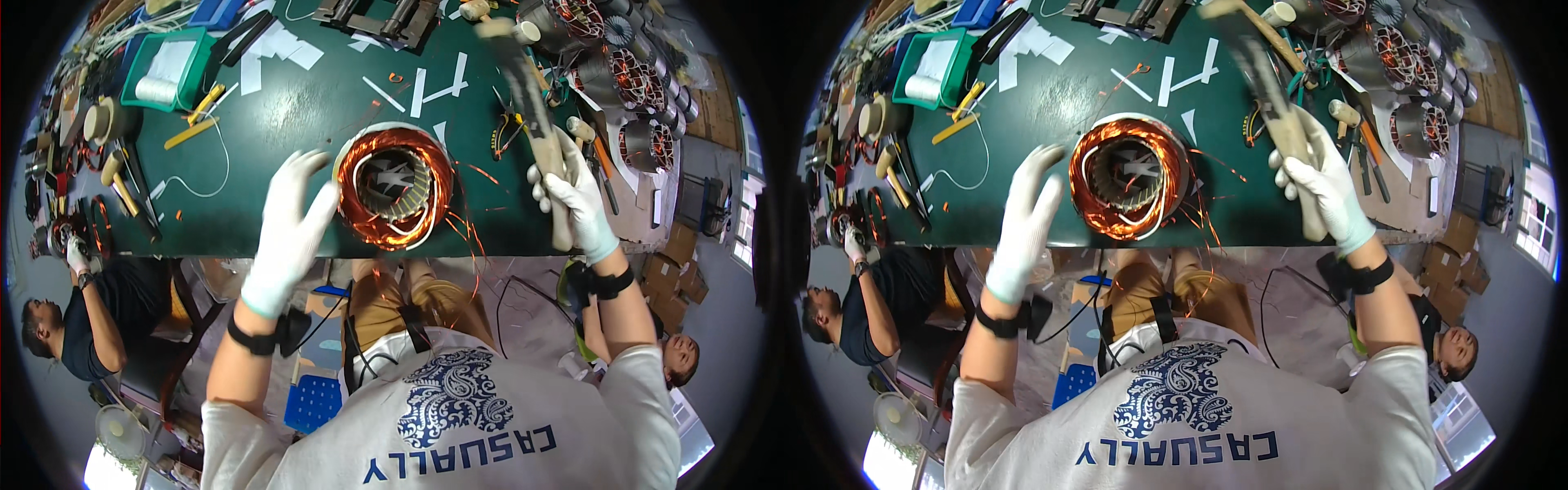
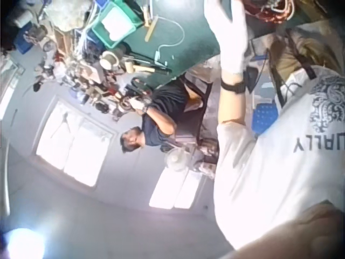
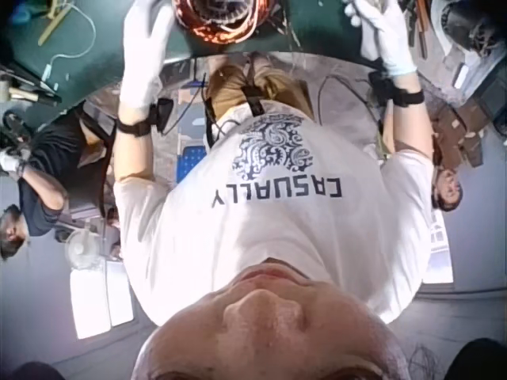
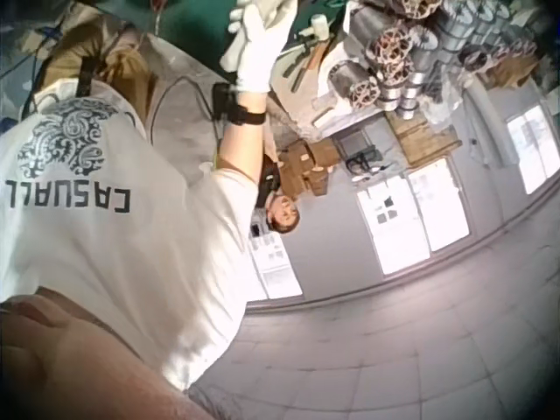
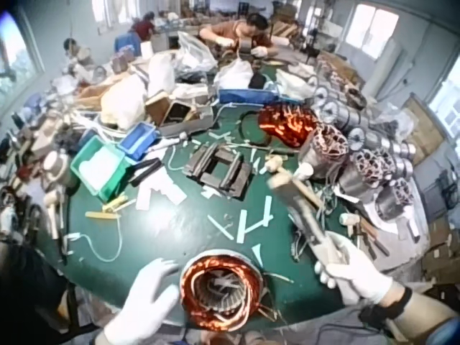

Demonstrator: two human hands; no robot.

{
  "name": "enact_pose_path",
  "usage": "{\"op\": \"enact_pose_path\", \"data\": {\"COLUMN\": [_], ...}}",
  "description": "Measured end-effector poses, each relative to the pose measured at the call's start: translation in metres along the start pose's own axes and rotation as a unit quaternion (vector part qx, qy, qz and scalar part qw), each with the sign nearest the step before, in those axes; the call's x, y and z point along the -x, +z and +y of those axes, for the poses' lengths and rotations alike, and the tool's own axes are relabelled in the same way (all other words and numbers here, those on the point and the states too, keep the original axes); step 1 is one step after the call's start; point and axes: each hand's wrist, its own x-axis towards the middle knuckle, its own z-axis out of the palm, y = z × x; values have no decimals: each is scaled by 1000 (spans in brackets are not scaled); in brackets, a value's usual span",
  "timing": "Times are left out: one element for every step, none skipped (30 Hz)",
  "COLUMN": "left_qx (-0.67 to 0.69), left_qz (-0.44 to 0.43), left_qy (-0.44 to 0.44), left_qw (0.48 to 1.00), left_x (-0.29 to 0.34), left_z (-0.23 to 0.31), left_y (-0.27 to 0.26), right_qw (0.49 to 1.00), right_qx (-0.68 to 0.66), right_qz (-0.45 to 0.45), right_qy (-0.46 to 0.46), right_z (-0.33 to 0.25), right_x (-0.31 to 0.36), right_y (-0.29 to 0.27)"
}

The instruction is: Winding copper coils and forming them into a motor stator using a hammer and wooden block.

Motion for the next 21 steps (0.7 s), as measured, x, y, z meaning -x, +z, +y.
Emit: {"op": "enact_pose_path", "data": {"left_qx": [4, 63, 132, 198, 189, 251, 314, 308, 284, 255, 259, 259, 66, -122, -162, -217, -222, -233, -237, -239, -237], "left_qz": [-30, -85, -163, -241, -249, -256, -266, -220, -127, -80, -97, -106, -165, -214, -245, -261, -273, -286, -287, -273, -261], "left_qy": [65, -21, -64, -107, -104, -51, 2, 7, 12, -28, -25, -30, 112, 255, 307, 374, 406, 427, 422, 432, 449], "left_qw": [997, 994, 976, 944, 944, 932, 911, 926, 950, 963, 961, 960, 978, 935, 905, 863, 843, 826, 827, 826, 821], "left_x": [-28, -61, -88, -107, -113, -115, -115, -109, -96, -83, -64, -46, -46, -48, -48, -47, -52, -54, -54, -50, -47], "left_z": [-4, 21, 38, 49, 54, 56, 61, 74, 67, 61, 50, 39, 42, 47, 45, 43, 41, 39, 29, 16, 12], "left_y": [7, 7, 13, 17, 11, 9, 4, -12, -24, -39, -46, -53, -55, -53, -45, -38, -30, -27, -25, -25, -23], "right_qw": [999, 999, 1000, 1000, 999, 998, 998, 998, 995, 989, 858, 854, 857, 858, 880, 894, 963, 931, 899, 853, 897], "right_qx": [-5, -15, -11, -9, 19, 42, 52, 66, 65, 66, 404, 385, 370, 360, 369, 382, 207, 356, 394, 427, 364], "right_qz": [19, 21, 2, -16, -33, -17, -23, -17, -69, -119, -235, -330, -315, -294, -204, -105, -124, -81, -189, -294, -240], "right_qy": [-27, -29, -6, 17, 26, 35, 18, 3, -30, -63, -212, -121, -172, -219, -218, -211, -121, 11, -23, -57, -80], "right_z": [10, 14, 16, 15, 8, -6, -16, -23, -19, -18, -27, -53, -57, -61, -64, -68, -49, -52, -51, -49, -28], "right_x": [-3, -10, -16, -24, -34, -45, -58, -66, -75, -83, -99, -96, -106, -115, -121, -123, -128, -124, -106, -86, -71], "right_y": [2, 4, 6, 8, 10, 20, 20, 11, 8, 5, 11, 36, 36, 28, 27, 19, 10, 17, 27, 38, 36]}}
